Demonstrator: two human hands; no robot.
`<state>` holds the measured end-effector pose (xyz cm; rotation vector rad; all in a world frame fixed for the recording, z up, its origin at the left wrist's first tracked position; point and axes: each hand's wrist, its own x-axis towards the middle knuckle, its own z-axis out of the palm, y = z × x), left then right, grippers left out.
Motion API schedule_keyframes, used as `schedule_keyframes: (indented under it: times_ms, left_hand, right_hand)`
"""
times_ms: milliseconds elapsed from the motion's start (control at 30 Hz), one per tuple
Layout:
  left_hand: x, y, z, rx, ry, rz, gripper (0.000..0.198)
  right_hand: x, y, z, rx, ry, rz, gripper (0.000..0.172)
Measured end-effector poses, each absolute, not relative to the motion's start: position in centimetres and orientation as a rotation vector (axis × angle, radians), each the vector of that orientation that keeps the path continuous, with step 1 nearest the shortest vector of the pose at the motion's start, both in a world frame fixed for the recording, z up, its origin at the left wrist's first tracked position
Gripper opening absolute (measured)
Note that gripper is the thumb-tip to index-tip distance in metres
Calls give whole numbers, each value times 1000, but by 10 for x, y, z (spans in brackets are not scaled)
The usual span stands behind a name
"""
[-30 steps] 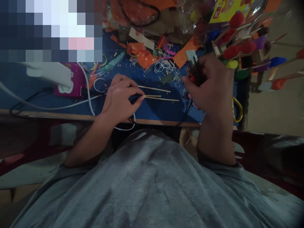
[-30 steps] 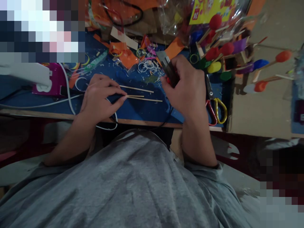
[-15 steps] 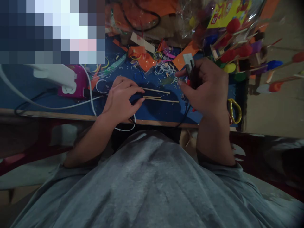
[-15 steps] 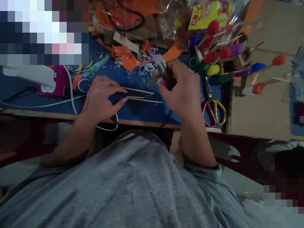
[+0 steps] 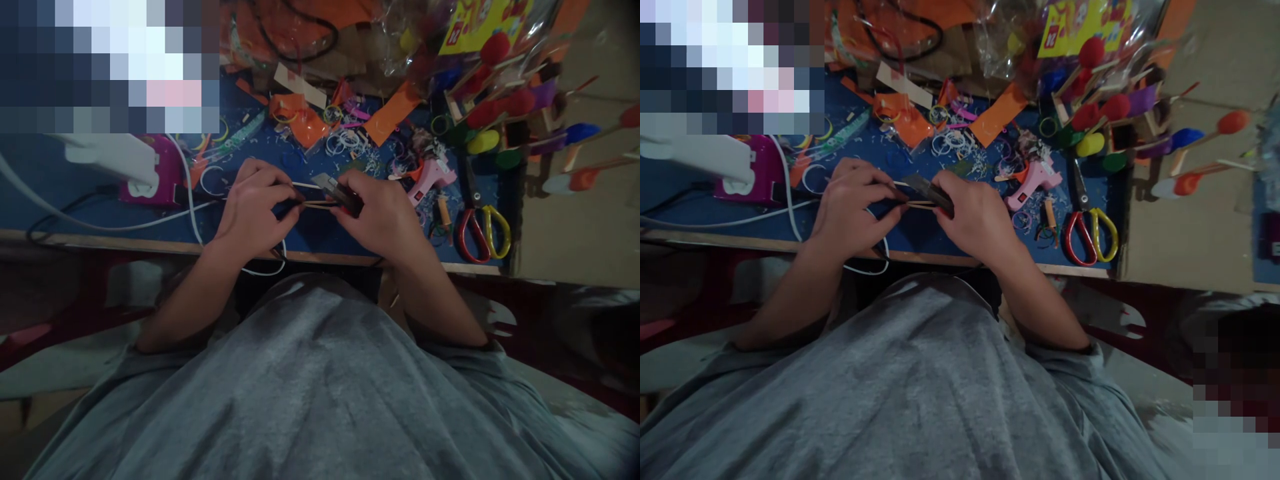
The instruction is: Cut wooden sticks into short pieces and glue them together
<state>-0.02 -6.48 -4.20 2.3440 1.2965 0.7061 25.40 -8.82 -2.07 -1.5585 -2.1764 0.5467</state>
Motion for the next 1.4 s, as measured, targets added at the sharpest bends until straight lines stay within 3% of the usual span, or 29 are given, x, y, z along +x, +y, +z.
schedule_keyframes:
  times_ms: [1133,1400]
  left_hand:
    - [-6,-71,-38,2347,1377,696,16]
    - [9,-122,-20,2477,1394,513,37]
  right_hand:
    - [250,-88,-24,-1557,-2170,539,19]
    - [250,-87,-23,-1572,-2171,568,19]
